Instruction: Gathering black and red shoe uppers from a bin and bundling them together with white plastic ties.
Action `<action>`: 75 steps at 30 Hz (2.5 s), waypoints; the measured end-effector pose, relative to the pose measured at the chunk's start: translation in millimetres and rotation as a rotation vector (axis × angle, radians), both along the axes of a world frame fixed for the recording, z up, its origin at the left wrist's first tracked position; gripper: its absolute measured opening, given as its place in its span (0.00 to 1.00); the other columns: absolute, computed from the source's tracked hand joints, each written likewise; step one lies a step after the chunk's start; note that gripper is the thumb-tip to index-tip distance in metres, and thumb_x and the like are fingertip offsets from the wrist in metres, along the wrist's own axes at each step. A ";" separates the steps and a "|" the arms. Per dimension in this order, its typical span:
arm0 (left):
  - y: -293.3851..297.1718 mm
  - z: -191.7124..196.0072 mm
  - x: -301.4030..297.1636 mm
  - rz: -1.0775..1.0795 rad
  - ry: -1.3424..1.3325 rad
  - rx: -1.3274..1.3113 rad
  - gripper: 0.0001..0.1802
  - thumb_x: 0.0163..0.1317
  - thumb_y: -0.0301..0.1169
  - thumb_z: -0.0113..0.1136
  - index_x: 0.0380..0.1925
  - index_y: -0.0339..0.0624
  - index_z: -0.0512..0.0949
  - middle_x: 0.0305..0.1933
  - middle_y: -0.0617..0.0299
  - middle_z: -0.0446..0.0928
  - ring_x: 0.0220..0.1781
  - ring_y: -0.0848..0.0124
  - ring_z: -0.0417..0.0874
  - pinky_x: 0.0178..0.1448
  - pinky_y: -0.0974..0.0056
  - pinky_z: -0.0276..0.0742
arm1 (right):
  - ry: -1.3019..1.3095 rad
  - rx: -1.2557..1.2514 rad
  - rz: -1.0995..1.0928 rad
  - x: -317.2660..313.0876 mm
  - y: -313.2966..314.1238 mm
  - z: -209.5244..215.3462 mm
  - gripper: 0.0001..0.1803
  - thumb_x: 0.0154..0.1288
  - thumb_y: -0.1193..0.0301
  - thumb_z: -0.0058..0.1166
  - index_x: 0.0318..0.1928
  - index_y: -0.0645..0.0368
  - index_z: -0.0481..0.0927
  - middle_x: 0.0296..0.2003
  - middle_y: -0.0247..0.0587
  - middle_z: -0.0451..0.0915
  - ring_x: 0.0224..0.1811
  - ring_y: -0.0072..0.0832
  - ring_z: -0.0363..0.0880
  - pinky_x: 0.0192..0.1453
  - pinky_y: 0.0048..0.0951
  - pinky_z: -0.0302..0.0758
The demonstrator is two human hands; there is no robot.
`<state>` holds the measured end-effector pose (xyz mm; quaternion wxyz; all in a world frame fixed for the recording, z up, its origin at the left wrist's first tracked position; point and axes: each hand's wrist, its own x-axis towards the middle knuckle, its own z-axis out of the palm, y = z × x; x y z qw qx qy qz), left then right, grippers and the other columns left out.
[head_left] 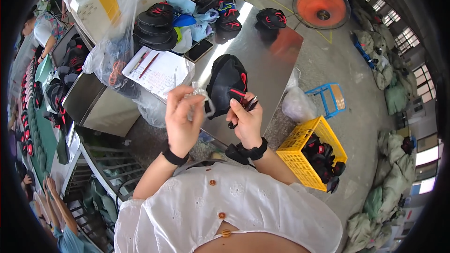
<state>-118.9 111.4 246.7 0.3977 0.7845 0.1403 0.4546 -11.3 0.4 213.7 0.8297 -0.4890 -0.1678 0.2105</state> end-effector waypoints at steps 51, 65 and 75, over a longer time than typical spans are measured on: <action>25.4 5.9 -44.8 0.251 0.006 0.047 0.05 0.47 0.18 0.57 0.25 0.37 0.76 0.31 0.56 0.75 0.27 0.63 0.77 0.31 0.68 0.72 | 0.028 0.021 0.343 -56.9 52.1 -3.6 0.08 0.61 0.70 0.51 0.33 0.60 0.68 0.19 0.31 0.68 0.13 0.16 0.64 0.15 0.16 0.59; 0.3 -21.3 -58.9 0.090 0.020 0.128 0.09 0.42 0.16 0.58 0.24 0.37 0.70 0.30 0.56 0.76 0.30 0.61 0.78 0.34 0.65 0.74 | -0.015 -0.004 0.306 -54.6 45.7 -6.4 0.08 0.61 0.70 0.51 0.35 0.61 0.70 0.21 0.31 0.70 0.14 0.15 0.64 0.17 0.16 0.60; 4.0 -28.1 -55.7 0.071 0.022 0.124 0.08 0.42 0.16 0.59 0.22 0.38 0.71 0.30 0.57 0.76 0.30 0.61 0.79 0.34 0.66 0.74 | -0.040 -0.005 0.274 -53.2 45.4 -4.6 0.08 0.61 0.70 0.52 0.35 0.60 0.68 0.20 0.30 0.70 0.14 0.15 0.65 0.17 0.16 0.58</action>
